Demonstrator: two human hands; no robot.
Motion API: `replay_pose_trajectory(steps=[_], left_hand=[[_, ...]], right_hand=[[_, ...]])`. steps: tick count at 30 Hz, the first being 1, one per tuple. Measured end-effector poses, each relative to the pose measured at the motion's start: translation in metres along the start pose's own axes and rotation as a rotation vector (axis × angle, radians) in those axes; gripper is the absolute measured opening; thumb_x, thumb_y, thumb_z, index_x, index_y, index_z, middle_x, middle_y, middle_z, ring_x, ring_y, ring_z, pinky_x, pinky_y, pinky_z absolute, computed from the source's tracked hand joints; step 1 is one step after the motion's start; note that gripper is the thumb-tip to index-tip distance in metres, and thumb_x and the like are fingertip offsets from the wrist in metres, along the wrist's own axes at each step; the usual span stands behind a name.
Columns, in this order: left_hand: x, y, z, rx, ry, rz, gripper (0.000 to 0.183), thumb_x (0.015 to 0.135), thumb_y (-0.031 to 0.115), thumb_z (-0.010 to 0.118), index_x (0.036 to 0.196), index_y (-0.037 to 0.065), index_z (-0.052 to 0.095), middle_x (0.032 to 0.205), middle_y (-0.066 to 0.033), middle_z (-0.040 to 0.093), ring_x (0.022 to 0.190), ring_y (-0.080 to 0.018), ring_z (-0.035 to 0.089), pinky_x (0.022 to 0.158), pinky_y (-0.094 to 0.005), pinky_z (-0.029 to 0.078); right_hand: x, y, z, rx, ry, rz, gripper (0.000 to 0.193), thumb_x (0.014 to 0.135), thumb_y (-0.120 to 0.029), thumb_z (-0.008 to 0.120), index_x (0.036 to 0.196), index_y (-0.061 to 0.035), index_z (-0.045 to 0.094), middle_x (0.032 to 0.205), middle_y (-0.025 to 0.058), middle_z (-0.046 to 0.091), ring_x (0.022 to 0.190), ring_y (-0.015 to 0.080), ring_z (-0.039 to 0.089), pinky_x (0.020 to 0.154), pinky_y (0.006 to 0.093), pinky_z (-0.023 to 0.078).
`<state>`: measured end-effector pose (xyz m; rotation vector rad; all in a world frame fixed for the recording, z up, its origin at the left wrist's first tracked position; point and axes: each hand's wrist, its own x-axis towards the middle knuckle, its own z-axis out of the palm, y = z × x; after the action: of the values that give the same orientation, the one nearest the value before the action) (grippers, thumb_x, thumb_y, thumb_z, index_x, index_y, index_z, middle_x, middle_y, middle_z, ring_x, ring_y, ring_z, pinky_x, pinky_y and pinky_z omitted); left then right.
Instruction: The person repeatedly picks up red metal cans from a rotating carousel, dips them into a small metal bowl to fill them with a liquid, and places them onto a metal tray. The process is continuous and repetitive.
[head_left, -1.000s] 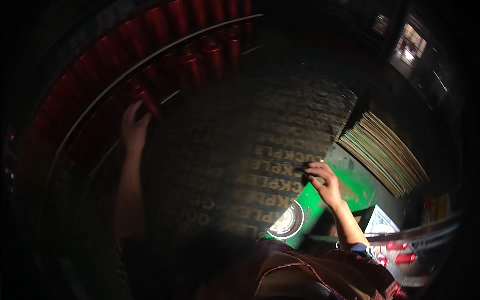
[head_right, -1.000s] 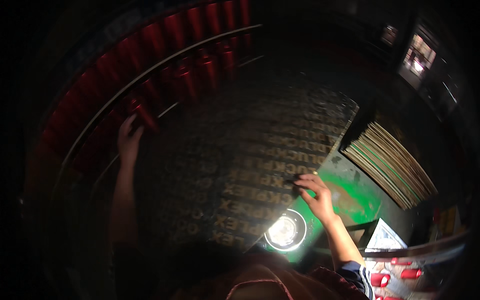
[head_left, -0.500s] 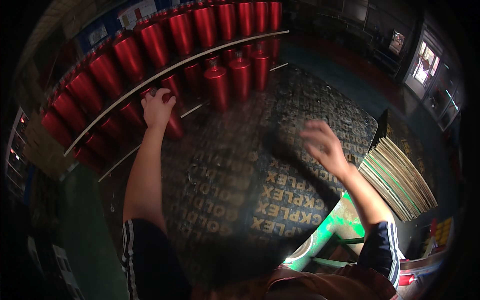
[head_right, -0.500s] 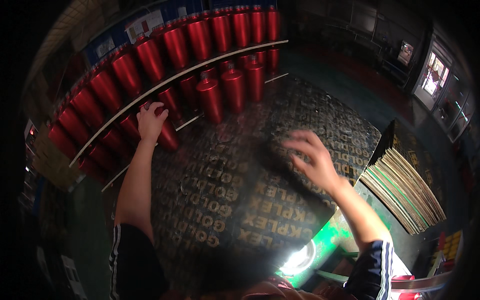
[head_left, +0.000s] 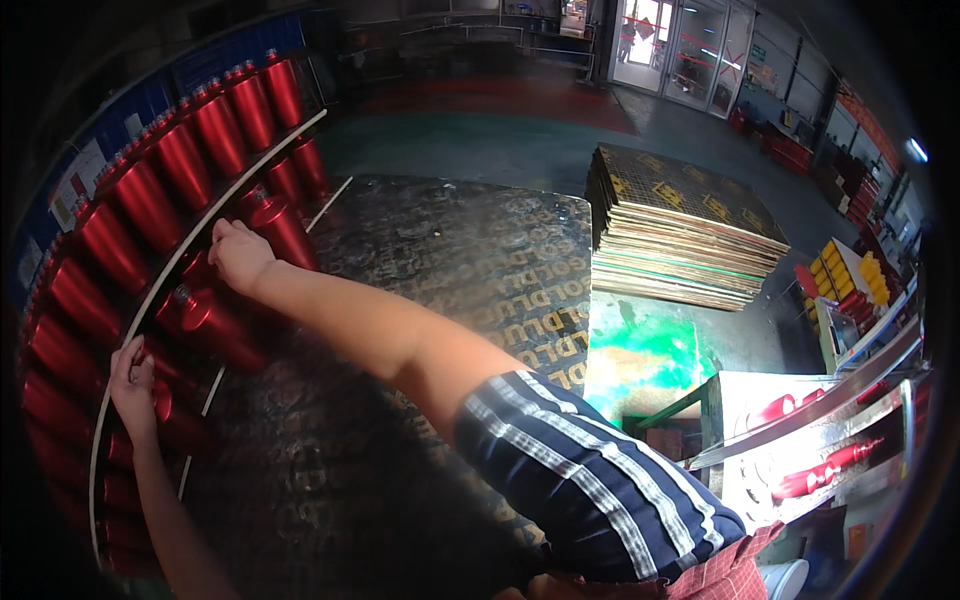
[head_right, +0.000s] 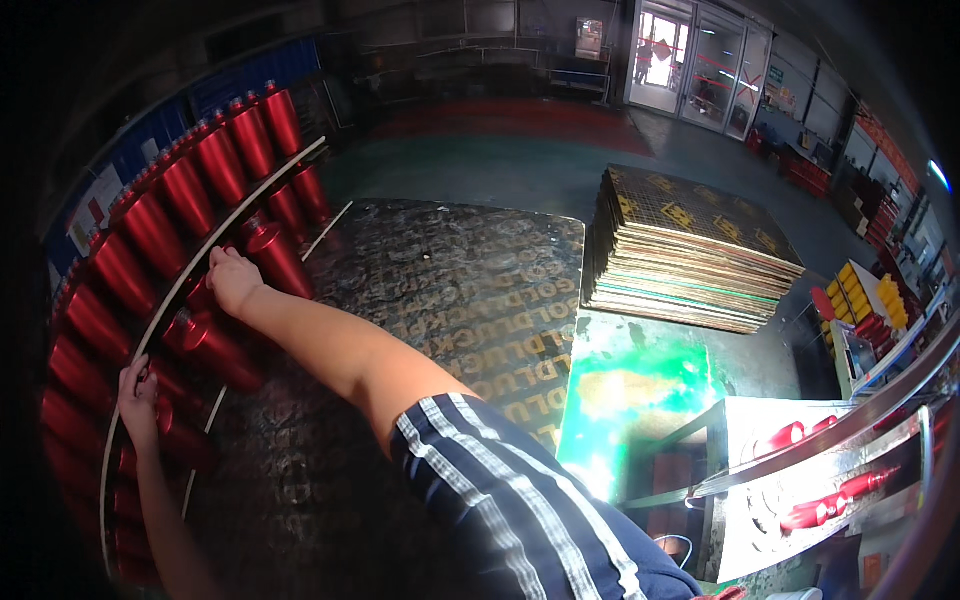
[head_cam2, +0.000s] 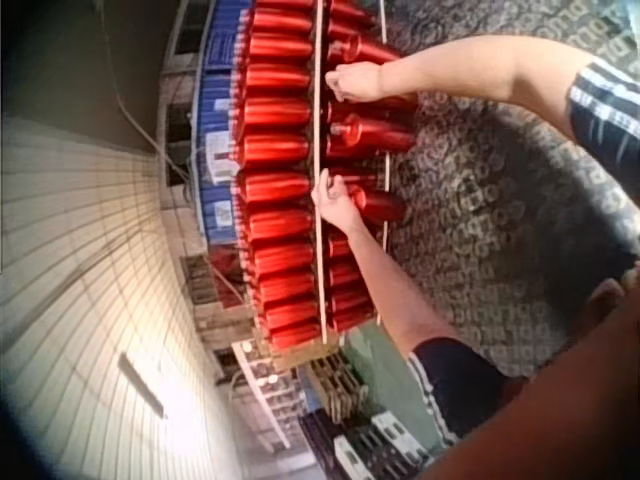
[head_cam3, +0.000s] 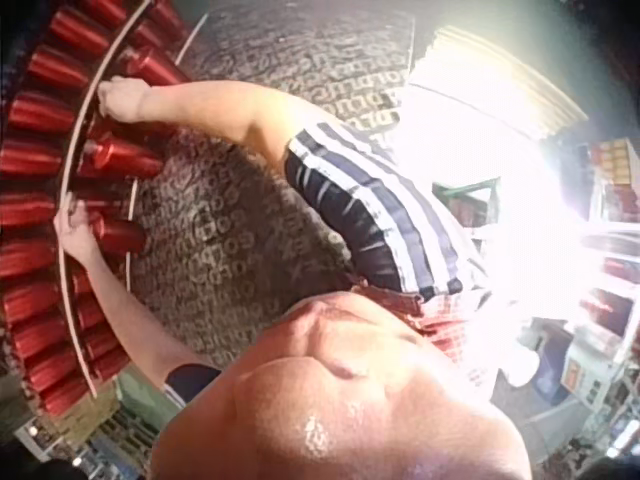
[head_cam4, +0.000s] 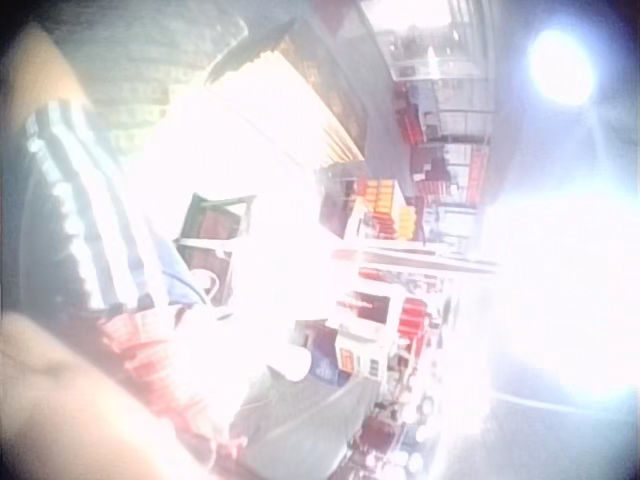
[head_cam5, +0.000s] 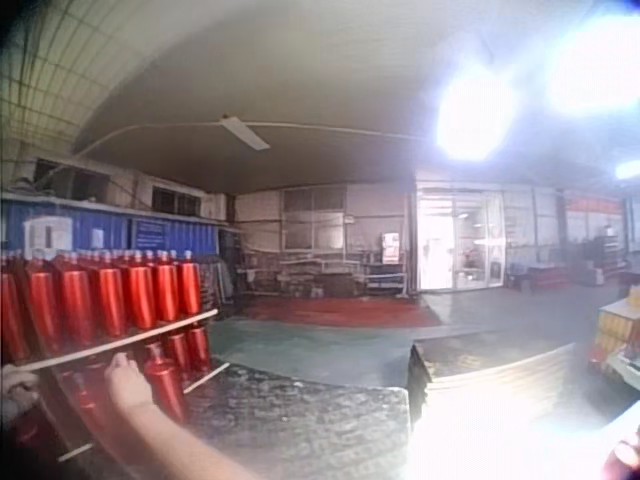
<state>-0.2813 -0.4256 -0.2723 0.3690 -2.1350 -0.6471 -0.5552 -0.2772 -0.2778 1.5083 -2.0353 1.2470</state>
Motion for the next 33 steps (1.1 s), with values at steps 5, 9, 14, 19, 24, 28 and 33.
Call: replay_pose_trajectory(steps=[5, 9, 14, 19, 24, 28, 33], left_hand=[[0.037, 0.033, 0.048, -0.038, 0.029, -0.109, 0.044, 0.09, 0.007, 0.068, 0.133, 0.002, 0.058, 0.06, 0.0055, 0.033, 0.048, -0.0032, 0.032, 0.042, -0.022, 0.027], [0.062, 0.049, 0.079, -0.064, -0.179, -0.359, 0.062, 0.085, 0.017, 0.072, 0.139, -0.003, 0.047, 0.06, 0.0045, 0.043, 0.043, -0.0037, 0.036, 0.036, -0.0229, 0.028], [0.066, 0.046, 0.092, -0.21, -0.224, -0.505, 0.034, 0.089, 0.018, 0.068, 0.117, 0.0, 0.06, 0.064, 0.0028, 0.05, 0.045, -0.0049, 0.045, 0.039, -0.0206, 0.034], [0.062, 0.035, 0.079, -0.261, -0.198, -0.502, 0.032, 0.088, 0.018, 0.069, 0.115, 0.002, 0.063, 0.064, 0.0035, 0.052, 0.045, -0.0043, 0.044, 0.04, -0.0209, 0.033], [0.054, 0.03, 0.062, -0.291, -0.188, -0.472, 0.033, 0.088, 0.013, 0.07, 0.117, 0.001, 0.063, 0.062, 0.0055, 0.051, 0.046, -0.0029, 0.042, 0.04, -0.0207, 0.03], [0.042, 0.034, 0.05, -0.361, -0.167, -0.509, 0.03, 0.086, 0.012, 0.071, 0.113, 0.001, 0.065, 0.066, 0.0066, 0.051, 0.051, -0.0036, 0.044, 0.043, -0.0202, 0.033], [0.035, 0.042, 0.048, -0.304, -0.114, -0.472, 0.028, 0.084, 0.013, 0.072, 0.108, 0.0, 0.067, 0.067, 0.0029, 0.058, 0.049, -0.0049, 0.048, 0.044, -0.0206, 0.037]], right_hand=[[0.005, 0.026, 0.001, 0.153, 0.15, -0.057, 0.035, 0.072, 0.004, 0.062, 0.104, -0.0086, 0.07, 0.112, 0.0131, 0.057, 0.105, 0.0342, 0.057, 0.093, 0.0416, 0.05], [0.006, 0.029, 0.001, 0.356, 0.338, -0.063, 0.046, 0.067, 0.015, 0.058, 0.106, -0.0069, 0.068, 0.107, 0.0143, 0.059, 0.097, 0.0297, 0.061, 0.085, 0.0383, 0.052], [-0.004, 0.035, -0.003, 0.543, 0.333, 0.07, 0.032, 0.072, 0.001, 0.075, 0.103, -0.0041, 0.069, 0.093, 0.0105, 0.06, 0.073, 0.0199, 0.063, 0.07, 0.0316, 0.053], [0.011, 0.055, -0.044, 0.776, 0.418, 0.357, 0.057, 0.078, -0.005, 0.077, 0.127, 0.0083, 0.049, 0.074, 0.0094, 0.064, 0.061, 0.0144, 0.061, 0.056, 0.0303, 0.051], [0.046, 0.092, -0.069, -0.044, -0.049, 0.603, 0.039, 0.075, -0.041, 0.082, 0.086, -0.0041, 0.074, 0.073, 0.0083, 0.07, 0.06, 0.0214, 0.067, 0.054, 0.0362, 0.056], [0.061, 0.104, -0.057, 0.06, -0.206, 0.398, 0.024, 0.078, -0.026, 0.08, 0.081, -0.0037, 0.072, 0.065, 0.006, 0.065, 0.051, 0.0144, 0.06, 0.045, 0.0292, 0.047], [0.069, 0.098, -0.04, 0.409, -0.315, 0.429, 0.024, 0.08, -0.023, 0.076, 0.072, -0.0033, 0.065, 0.059, 0.0045, 0.061, 0.044, 0.0128, 0.053, 0.041, 0.0278, 0.041]])
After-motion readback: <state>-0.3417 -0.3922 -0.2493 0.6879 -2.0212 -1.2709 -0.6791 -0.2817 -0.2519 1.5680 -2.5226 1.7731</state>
